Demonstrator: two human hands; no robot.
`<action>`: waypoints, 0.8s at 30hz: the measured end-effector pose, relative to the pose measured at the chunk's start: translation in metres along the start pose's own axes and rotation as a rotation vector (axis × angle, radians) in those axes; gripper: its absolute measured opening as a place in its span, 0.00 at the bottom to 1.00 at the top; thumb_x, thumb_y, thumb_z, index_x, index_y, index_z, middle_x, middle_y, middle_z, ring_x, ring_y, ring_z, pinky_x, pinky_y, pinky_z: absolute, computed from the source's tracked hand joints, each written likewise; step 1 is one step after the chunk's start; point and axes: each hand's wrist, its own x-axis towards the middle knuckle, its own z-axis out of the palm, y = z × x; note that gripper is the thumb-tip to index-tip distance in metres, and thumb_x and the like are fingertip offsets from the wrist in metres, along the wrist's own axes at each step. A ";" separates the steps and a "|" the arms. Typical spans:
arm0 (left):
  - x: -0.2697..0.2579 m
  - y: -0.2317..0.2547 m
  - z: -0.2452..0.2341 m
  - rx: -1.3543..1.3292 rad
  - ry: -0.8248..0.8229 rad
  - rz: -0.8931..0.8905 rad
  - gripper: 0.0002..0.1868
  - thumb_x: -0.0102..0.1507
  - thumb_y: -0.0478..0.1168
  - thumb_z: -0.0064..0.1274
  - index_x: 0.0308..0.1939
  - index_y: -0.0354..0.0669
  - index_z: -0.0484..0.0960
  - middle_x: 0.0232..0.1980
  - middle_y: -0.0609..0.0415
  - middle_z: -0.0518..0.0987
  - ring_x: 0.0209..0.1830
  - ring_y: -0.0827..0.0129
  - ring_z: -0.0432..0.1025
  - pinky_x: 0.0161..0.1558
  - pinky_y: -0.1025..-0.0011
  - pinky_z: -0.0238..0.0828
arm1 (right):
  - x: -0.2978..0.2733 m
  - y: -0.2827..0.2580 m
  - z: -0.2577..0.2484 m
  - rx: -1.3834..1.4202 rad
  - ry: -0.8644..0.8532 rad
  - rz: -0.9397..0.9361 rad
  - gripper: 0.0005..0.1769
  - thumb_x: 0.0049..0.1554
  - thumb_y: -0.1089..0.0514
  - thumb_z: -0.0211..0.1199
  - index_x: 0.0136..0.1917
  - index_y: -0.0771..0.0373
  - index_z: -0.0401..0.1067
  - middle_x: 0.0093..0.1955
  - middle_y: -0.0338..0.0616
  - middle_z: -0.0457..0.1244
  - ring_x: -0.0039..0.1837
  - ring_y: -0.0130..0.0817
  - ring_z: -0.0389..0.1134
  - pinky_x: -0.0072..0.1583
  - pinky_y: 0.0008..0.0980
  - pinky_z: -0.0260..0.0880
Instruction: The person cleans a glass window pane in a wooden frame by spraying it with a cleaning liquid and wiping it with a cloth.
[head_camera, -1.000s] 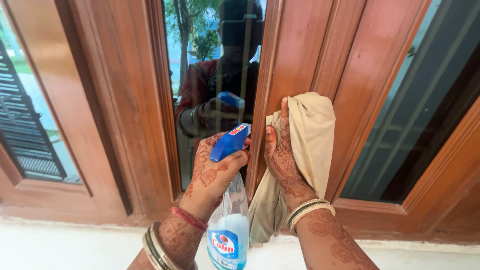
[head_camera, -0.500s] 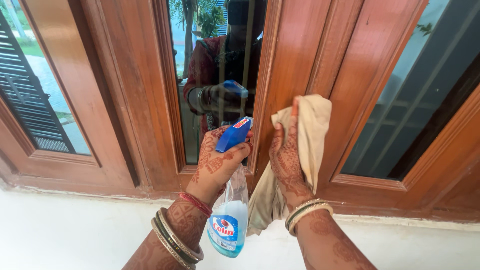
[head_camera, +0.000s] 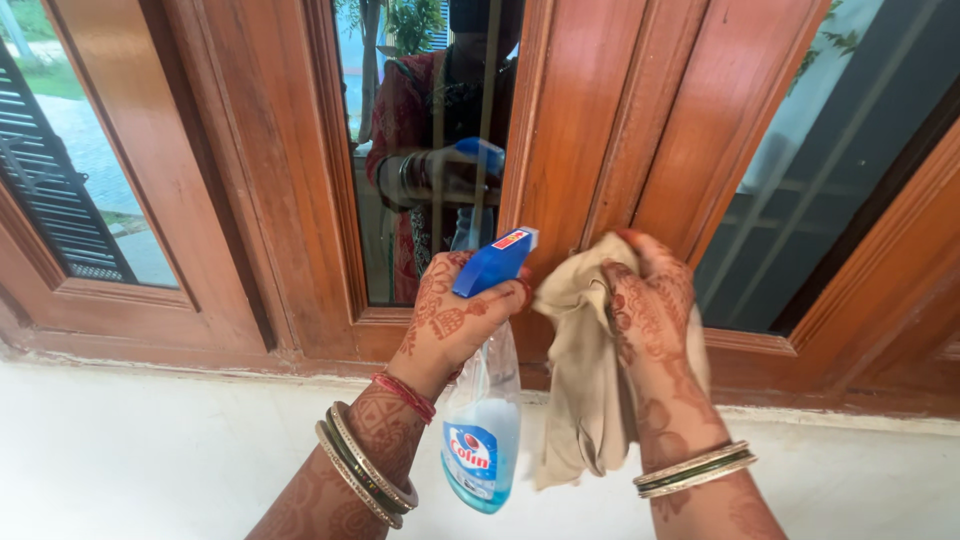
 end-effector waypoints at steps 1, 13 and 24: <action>-0.001 0.001 0.001 -0.235 -0.123 -0.061 0.15 0.57 0.31 0.61 0.48 0.30 0.82 0.43 0.51 0.85 0.42 0.72 0.78 0.46 0.74 0.78 | 0.006 -0.008 -0.002 -0.051 -0.072 0.027 0.24 0.57 0.67 0.62 0.67 0.64 0.74 0.49 0.50 0.69 0.41 0.34 0.66 0.39 0.30 0.67; -0.028 -0.009 -0.024 -0.525 -0.715 -0.093 0.34 0.63 0.25 0.56 0.72 0.35 0.64 0.57 0.39 0.82 0.49 0.67 0.76 0.59 0.63 0.79 | -0.020 -0.097 0.020 0.336 -0.449 0.257 0.22 0.60 0.69 0.58 0.67 0.68 0.75 0.54 0.51 0.72 0.43 0.38 0.73 0.35 0.38 0.74; -0.037 -0.039 -0.036 -0.623 -0.403 -0.219 0.25 0.59 0.27 0.55 0.54 0.51 0.64 0.54 0.43 0.82 0.56 0.64 0.78 0.58 0.64 0.77 | -0.019 -0.130 0.008 0.738 -0.300 -0.019 0.24 0.58 0.73 0.53 0.67 0.72 0.70 0.61 0.54 0.68 0.61 0.41 0.73 0.65 0.39 0.77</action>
